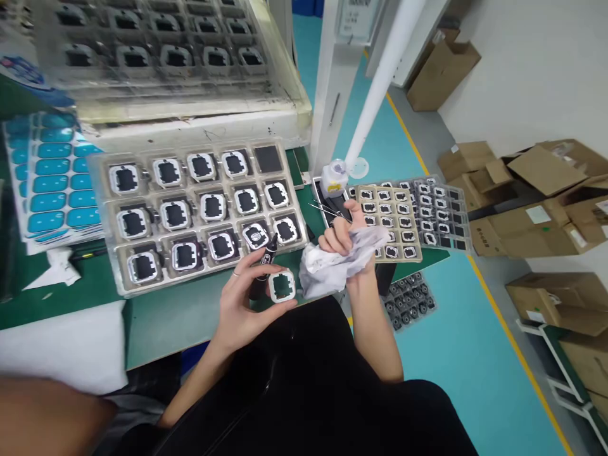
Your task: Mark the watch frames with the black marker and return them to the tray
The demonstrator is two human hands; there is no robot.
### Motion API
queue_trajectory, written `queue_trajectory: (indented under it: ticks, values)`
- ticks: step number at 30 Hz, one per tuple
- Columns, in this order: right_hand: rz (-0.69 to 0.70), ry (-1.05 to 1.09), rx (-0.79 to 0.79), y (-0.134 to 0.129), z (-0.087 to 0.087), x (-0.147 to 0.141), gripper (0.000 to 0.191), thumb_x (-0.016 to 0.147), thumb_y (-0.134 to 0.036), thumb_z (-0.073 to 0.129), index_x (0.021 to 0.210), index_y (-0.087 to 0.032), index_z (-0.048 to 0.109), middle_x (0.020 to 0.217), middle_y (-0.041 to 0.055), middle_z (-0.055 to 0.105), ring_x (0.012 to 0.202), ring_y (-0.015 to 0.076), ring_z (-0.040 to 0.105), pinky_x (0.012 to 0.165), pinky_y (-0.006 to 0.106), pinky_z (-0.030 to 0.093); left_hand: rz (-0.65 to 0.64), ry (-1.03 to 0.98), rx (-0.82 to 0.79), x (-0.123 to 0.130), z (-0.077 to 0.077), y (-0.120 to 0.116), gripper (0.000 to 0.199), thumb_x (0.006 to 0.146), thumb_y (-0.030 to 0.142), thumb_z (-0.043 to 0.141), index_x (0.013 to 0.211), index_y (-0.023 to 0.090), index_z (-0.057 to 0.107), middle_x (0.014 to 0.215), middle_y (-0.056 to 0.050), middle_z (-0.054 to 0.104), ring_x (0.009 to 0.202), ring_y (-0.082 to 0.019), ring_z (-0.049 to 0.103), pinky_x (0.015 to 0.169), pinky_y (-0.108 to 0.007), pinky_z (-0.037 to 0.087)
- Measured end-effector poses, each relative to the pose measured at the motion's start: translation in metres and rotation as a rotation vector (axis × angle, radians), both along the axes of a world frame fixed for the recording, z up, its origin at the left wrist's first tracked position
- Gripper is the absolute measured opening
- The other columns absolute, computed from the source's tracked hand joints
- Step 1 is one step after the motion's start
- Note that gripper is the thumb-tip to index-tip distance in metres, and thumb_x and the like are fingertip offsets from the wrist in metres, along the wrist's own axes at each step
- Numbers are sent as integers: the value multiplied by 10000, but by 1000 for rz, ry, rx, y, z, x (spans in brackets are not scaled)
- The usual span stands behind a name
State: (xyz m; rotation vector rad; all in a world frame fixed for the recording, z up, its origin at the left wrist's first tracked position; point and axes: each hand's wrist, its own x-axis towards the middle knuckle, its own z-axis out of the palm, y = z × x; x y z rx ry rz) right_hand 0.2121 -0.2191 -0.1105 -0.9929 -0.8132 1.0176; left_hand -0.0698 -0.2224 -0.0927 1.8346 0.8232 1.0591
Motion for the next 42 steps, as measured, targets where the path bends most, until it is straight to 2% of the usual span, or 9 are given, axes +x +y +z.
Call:
queue_trajectory:
  ticks: [5, 9, 13, 19, 26, 29, 33, 38, 42]
  values:
    - [150, 191, 90, -1, -8, -9, 574, 874, -923, 761, 1151, -434, 647, 558, -145, 243, 456, 170, 168, 529, 370, 340, 5, 51, 75, 2, 6, 2, 440, 936, 378, 1006, 1295, 241, 793, 1462, -157, 782, 1273, -332, 803, 781, -351, 706]
    - [243, 339, 290, 1, 7, -17, 571, 822, -842, 882, 1034, -385, 614, 591, -143, 278, 471, 139, 132, 505, 357, 281, 18, 53, 89, 3, 9, 2, 429, 945, 383, 1001, 1287, 240, 787, 1480, -156, 777, 1293, -333, 796, 785, -346, 698]
    - [264, 347, 322, 4, 21, -20, 500, 961, -778, 743, 906, -333, 523, 612, -128, 255, 483, 130, 138, 531, 351, 270, 18, 70, 76, 6, 10, 1, 438, 940, 390, 1008, 1285, 242, 782, 1454, -155, 790, 1290, -339, 802, 781, -343, 693]
    - [145, 216, 319, 8, 30, -26, 569, 1016, -725, 702, 815, -297, 386, 620, -116, 224, 480, 120, 143, 518, 345, 284, 25, 57, 59, 7, 8, 1, 468, 920, 405, 1026, 1290, 241, 792, 1495, -177, 772, 1294, -352, 801, 755, -338, 692]
    - [-17, 211, 238, 9, 31, -26, 440, 902, -441, 916, 881, -314, 495, 738, -85, 389, 544, 128, 283, 561, 318, 464, 30, 40, 38, 8, 5, 1, 481, 911, 408, 1035, 1289, 238, 792, 1482, -183, 771, 1226, -339, 820, 692, -321, 678]
    - [-21, 266, 199, 7, 30, -24, 433, 891, -417, 936, 902, -329, 512, 729, -100, 409, 489, 117, 219, 469, 301, 387, 30, 34, 25, 10, 5, 0, 495, 902, 397, 1043, 1298, 240, 790, 1498, -188, 768, 1238, -344, 819, 684, -314, 678]
    - [-22, 314, 203, 7, 30, -27, 540, 925, -385, 899, 812, -288, 380, 696, -91, 377, 485, 121, 171, 430, 283, 244, 19, 40, 10, 10, 6, 0, 503, 897, 380, 1047, 1307, 245, 791, 1520, -190, 762, 1264, -355, 814, 679, -312, 678]
    - [-8, 333, 215, 8, 29, -32, 632, 900, -259, 922, 789, -250, 300, 730, -77, 412, 517, 109, 247, 471, 249, 269, 23, 60, 17, 9, 8, 1, 494, 909, 394, 1041, 1307, 248, 788, 1545, -187, 752, 1324, -375, 796, 693, -320, 686]
    - [-23, 306, 195, 8, 30, -34, 598, 939, -309, 935, 800, -260, 355, 700, -92, 438, 490, 95, 271, 466, 236, 282, 29, 53, 11, 10, 8, 1, 506, 907, 376, 1043, 1320, 245, 782, 1559, -186, 740, 1324, -365, 799, 688, -308, 679]
